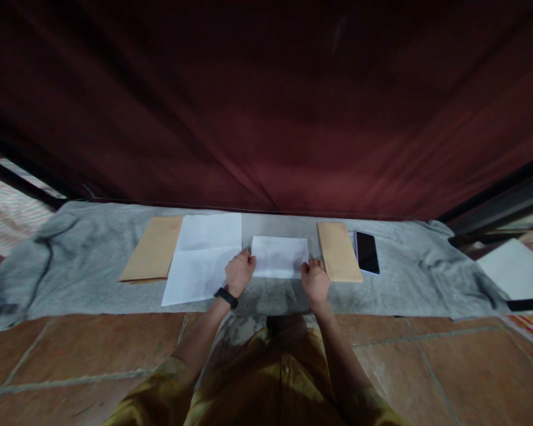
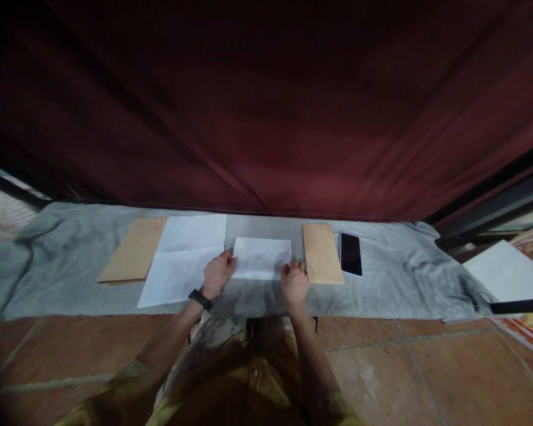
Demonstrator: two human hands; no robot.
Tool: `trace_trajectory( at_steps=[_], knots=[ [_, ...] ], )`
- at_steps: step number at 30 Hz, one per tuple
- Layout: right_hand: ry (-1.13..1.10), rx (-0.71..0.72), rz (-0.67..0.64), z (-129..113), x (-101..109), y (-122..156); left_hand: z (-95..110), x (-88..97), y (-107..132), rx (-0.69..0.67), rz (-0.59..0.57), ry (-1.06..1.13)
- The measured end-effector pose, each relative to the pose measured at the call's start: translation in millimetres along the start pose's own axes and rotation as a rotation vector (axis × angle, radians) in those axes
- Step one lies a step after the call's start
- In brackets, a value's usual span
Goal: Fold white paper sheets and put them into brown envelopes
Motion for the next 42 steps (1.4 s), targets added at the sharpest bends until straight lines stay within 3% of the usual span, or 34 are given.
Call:
trace_trajectory(
  at_steps=[11,22,42],
  knots=[
    [0.034,-0.027,0.072,-3.1,-4.7,-3.2,0.5,-2.0,-3.4,0.006,0.009,-0.024],
    [0.059,-0.050,0.034,-4.3,-6.7,-6.7,8.9,-3.2,-0.3,-0.016,0.061,-0.082],
    [0.102,0.031,0.079,-7.7,-8.0,-7.9,11.5,-7.1,-0.3,-0.034,0.097,-0.068]
  ],
)
Point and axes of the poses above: each hand's wrist, its own y-axis away from the middle knuckle, its own x-axis out of the back of the hand, z = x × y, the point moved 5 cm from there along -y, towards the middle knuckle, and after that the axes turned 11 degrees about -x, right-handed, at the moved point
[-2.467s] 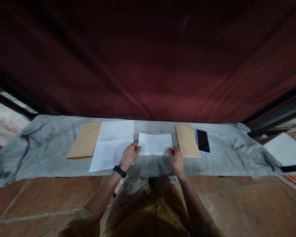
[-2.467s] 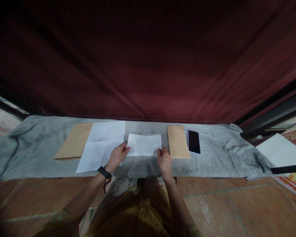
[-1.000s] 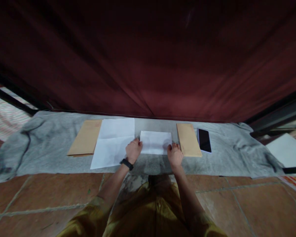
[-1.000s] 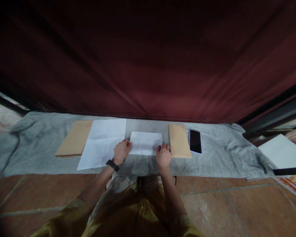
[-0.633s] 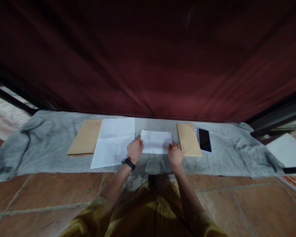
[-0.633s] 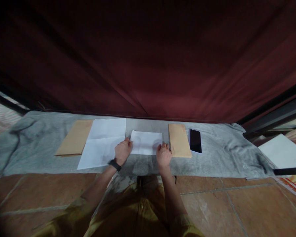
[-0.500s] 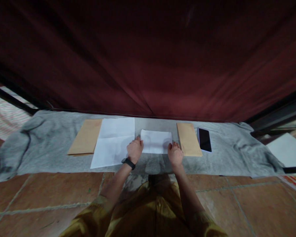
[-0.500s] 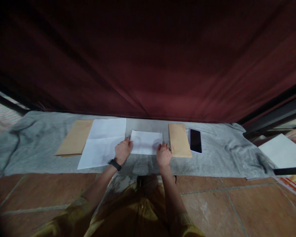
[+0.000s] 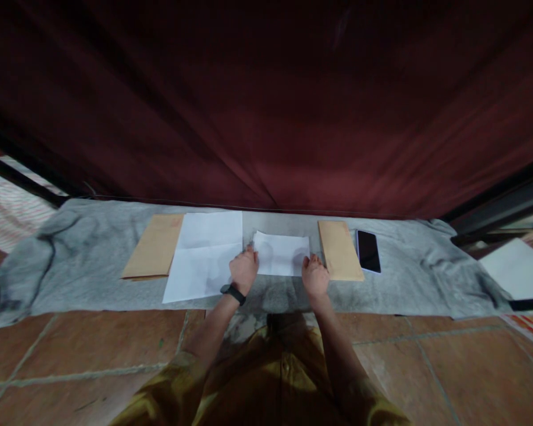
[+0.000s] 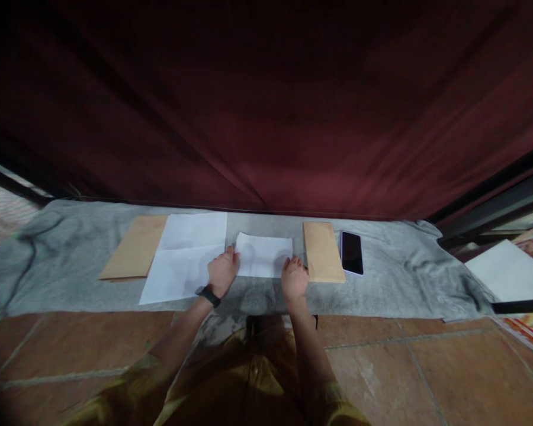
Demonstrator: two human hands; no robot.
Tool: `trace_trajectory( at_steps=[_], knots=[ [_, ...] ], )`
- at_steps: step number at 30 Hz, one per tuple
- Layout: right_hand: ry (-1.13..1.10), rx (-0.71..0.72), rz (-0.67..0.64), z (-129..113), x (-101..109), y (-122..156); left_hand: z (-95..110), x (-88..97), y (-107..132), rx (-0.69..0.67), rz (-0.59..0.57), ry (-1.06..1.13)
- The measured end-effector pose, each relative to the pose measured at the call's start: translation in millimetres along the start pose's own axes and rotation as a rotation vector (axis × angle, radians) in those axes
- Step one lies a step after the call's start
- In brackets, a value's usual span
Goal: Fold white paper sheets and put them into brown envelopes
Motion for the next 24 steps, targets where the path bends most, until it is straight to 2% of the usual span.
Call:
trace_trajectory(
  at_steps=[11,18,24],
  knots=[
    [0.033,0.001,0.001,-0.1,-1.9,-2.0,1.4,-8.2,-3.4,-0.037,0.033,-0.018],
    [0.059,0.017,0.025,-0.4,-3.6,0.8,6.0,-7.4,-2.4,-0.064,0.019,-0.049],
    [0.055,0.040,0.064,0.3,-5.0,3.4,9.3,-9.7,2.0,-0.119,0.072,-0.128]
  ],
)
Point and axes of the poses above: each hand's wrist, its own y-axis away from the middle knuckle, its own x-axis out of the back of the hand, z = x × y, the point moved 5 cm from there along -y, towards the middle knuckle, and after that the axes turned 11 degrees about -x, right-handed, at the moved point
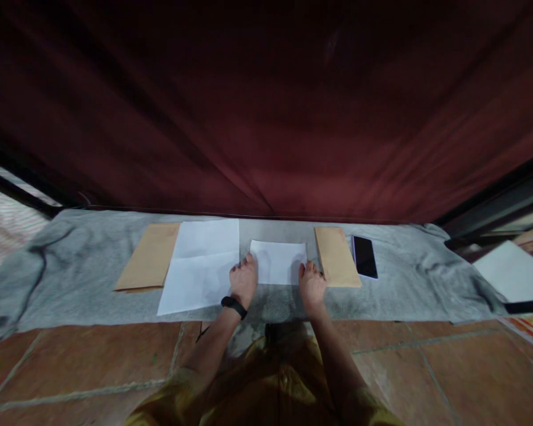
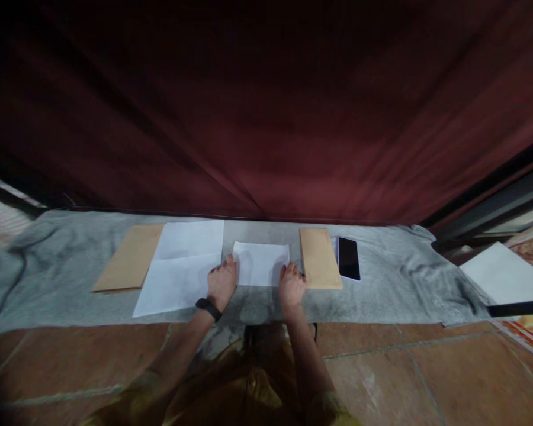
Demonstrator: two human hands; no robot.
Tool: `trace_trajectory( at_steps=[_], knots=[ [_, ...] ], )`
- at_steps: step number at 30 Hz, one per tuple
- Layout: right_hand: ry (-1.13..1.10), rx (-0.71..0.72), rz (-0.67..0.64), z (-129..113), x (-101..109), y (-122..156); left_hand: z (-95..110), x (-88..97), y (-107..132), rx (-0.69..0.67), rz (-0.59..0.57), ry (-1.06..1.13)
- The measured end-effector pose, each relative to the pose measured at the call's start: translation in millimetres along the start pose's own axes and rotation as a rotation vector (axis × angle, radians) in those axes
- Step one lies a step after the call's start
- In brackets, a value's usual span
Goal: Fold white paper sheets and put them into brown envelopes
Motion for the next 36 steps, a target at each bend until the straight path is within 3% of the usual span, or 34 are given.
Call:
trace_trajectory(
  at_steps=[8,13,16,23,29,32,36],
  knots=[
    [0.014,0.017,0.010,-0.4,-2.9,0.4,2.9,2.5,0.1,-0.024,0.104,-0.054],
    [0.020,0.023,0.034,-0.3,-1.5,1.8,24.5,-5.4,7.1,-0.305,0.232,0.062],
    [0.007,0.025,0.055,-0.1,-1.9,2.2,37.1,-16.4,16.0,-0.393,0.248,0.144],
    [-0.040,0.018,0.042,-0.5,-1.6,1.9,44.4,-28.5,20.3,-0.382,0.194,0.139],
    [-0.129,0.005,0.100,0.7,21.3,14.5,44.4,-32.6,18.8,-0.393,0.200,0.137],
    [-0.244,0.105,0.132,-11.3,29.9,26.1,44.1,-33.7,19.1,-0.399,0.204,0.132],
    [-0.439,0.345,0.032,-46.7,20.5,40.0,42.2,-37.0,18.9,-0.422,0.169,0.117]
  ],
)
Point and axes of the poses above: each hand's wrist, its own y-axis away from the middle knuckle, its own x-axis out of the back of the hand, z = x × y, the point moved 5 cm from there along -y, towards the middle knuckle, and after that the axes turned 11 degrees about -x, right-handed, at the moved point
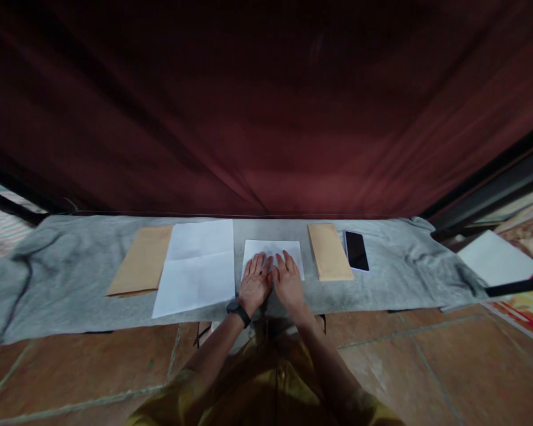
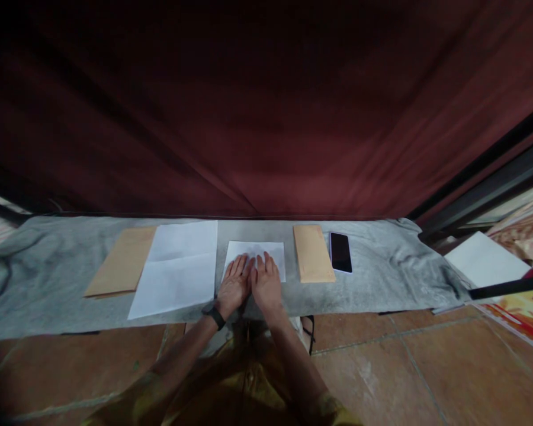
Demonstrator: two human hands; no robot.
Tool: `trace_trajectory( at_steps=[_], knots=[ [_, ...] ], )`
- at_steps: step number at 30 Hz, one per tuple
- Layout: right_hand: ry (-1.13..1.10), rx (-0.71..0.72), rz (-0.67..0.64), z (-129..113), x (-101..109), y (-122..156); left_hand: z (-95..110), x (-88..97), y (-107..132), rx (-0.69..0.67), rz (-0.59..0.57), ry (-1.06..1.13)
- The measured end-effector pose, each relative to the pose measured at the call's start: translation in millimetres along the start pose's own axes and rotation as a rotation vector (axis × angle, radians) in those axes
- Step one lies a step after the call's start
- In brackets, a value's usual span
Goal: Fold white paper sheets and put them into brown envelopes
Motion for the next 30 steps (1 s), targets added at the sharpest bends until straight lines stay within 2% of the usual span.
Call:
trace_trajectory(
  at_steps=[4,8,15,22,30],
  knots=[
    [-0.021,0.054,-0.065,-14.1,-28.4,-1.8,-2.2,-6.2,1.0,-0.015,-0.051,-0.018],
    [0.030,0.086,-0.083,-10.0,-39.2,-3.5,-1.5,-7.1,1.2,0.000,-0.050,-0.027],
    [0.172,0.040,-0.069,16.3,-34.6,-4.6,2.2,1.5,0.2,0.037,-0.003,0.013],
    [0.246,0.020,-0.029,38.3,-27.0,-2.6,2.9,2.4,1.1,0.054,0.006,0.023],
    [0.259,0.029,0.012,41.7,-22.6,-0.3,2.5,5.9,5.8,0.091,0.023,0.002]
  ],
)
Point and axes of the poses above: each hand's wrist, its own y-axis away from the middle knuckle, its own x-axis out of the back of the hand, z = x × y, the point moved 5 cm from there along -y, towards the middle knuckle, and after that the axes turned 11 degrees about -x, right-handed, at the moved point
